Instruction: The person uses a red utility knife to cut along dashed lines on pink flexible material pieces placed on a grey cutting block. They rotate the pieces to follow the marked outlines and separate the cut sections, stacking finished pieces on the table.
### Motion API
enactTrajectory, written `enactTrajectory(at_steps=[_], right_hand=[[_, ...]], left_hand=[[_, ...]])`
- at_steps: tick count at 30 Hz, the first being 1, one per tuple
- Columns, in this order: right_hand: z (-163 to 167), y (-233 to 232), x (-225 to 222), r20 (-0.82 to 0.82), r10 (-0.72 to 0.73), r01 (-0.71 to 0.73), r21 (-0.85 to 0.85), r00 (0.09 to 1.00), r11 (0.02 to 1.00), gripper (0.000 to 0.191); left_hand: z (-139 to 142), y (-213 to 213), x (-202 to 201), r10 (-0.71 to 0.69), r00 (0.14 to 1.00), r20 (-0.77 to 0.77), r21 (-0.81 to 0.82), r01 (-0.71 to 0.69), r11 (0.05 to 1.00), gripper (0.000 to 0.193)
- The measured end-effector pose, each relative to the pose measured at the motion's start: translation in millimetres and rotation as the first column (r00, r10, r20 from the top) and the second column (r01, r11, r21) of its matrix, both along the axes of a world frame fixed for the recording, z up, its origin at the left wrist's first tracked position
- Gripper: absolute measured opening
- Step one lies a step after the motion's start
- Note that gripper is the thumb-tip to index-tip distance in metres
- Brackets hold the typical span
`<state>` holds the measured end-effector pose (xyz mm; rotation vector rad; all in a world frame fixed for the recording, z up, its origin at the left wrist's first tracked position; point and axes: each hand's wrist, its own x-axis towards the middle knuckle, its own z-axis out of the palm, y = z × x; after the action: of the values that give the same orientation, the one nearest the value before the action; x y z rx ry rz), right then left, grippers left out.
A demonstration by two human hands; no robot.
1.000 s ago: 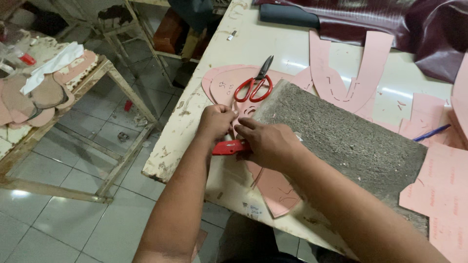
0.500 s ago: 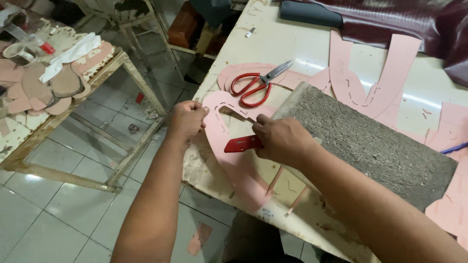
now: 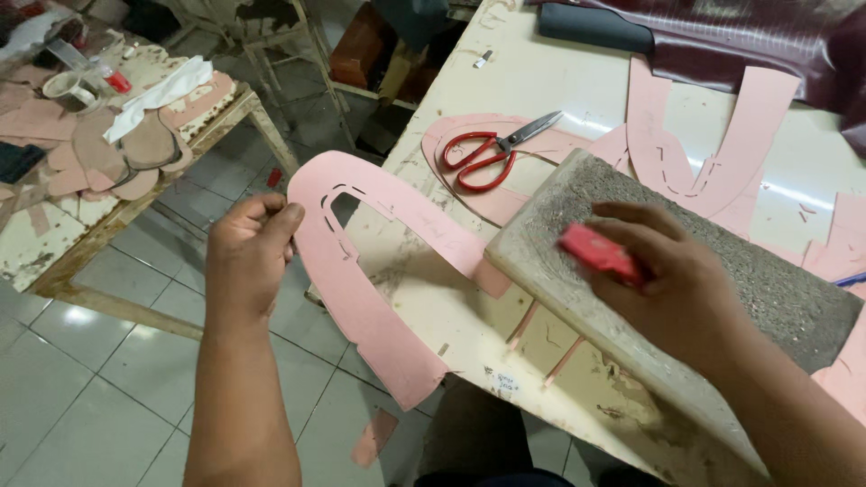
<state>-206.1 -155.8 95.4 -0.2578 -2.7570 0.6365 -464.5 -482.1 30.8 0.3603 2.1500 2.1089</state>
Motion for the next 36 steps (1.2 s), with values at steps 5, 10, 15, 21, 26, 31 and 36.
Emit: enactTrajectory(at_steps=[5, 10, 15, 21, 26, 31, 36], right_hand=[[-1.6, 32.1, 84.8, 0.014, -0.262, 0.262, -0.108, 0.965, 0.959, 0.039], [-24.1, 74.6, 198.1, 0.022, -0.568, 0.569, -0.055, 0.822, 0.821, 0.043], [-73.1, 99.2, 273.1, 0.093, -0.759, 0.764, -0.025, 0.644, 0.645, 0.045], [-101.4, 102.7, 338.7, 0.150, -0.824, 0.833, 0.006, 0.547, 0.554, 0.048], [-105.0, 99.3, 345.8, 0.172, -0.813, 0.823, 0.021, 0.556, 0.567, 0.050], [-104.1, 111.8, 329.3, 0.119, -0.729, 0.725, 0.083, 0.674, 0.684, 0.051], [-105.1, 136.6, 312.6, 0.090, -0.552, 0.535, 0.164, 0.829, 0.829, 0.053]], left_hand=[[20.1, 6.9, 5.9, 0.175, 0.947, -0.269, -0.224, -0.238, 0.945, 0.013], [39.7, -24.9, -29.3, 0.523, 0.810, -0.267, 0.154, -0.500, 0.852, 0.006], [24.2, 33.8, -18.8, 0.206, 0.978, 0.039, 0.437, -0.202, 0.877, 0.017], [21.3, 184.6, 12.6, -0.103, 0.979, 0.177, 0.583, -0.020, 0.813, 0.026], [32.8, 290.3, 27.2, -0.447, 0.844, 0.296, 0.327, 0.350, 0.878, 0.039], [39.3, 384.4, 60.8, -0.596, 0.800, -0.071, -0.625, 0.429, 0.652, 0.055], [60.3, 452.8, 75.7, -0.692, 0.722, -0.026, -0.882, 0.308, 0.355, 0.069]])
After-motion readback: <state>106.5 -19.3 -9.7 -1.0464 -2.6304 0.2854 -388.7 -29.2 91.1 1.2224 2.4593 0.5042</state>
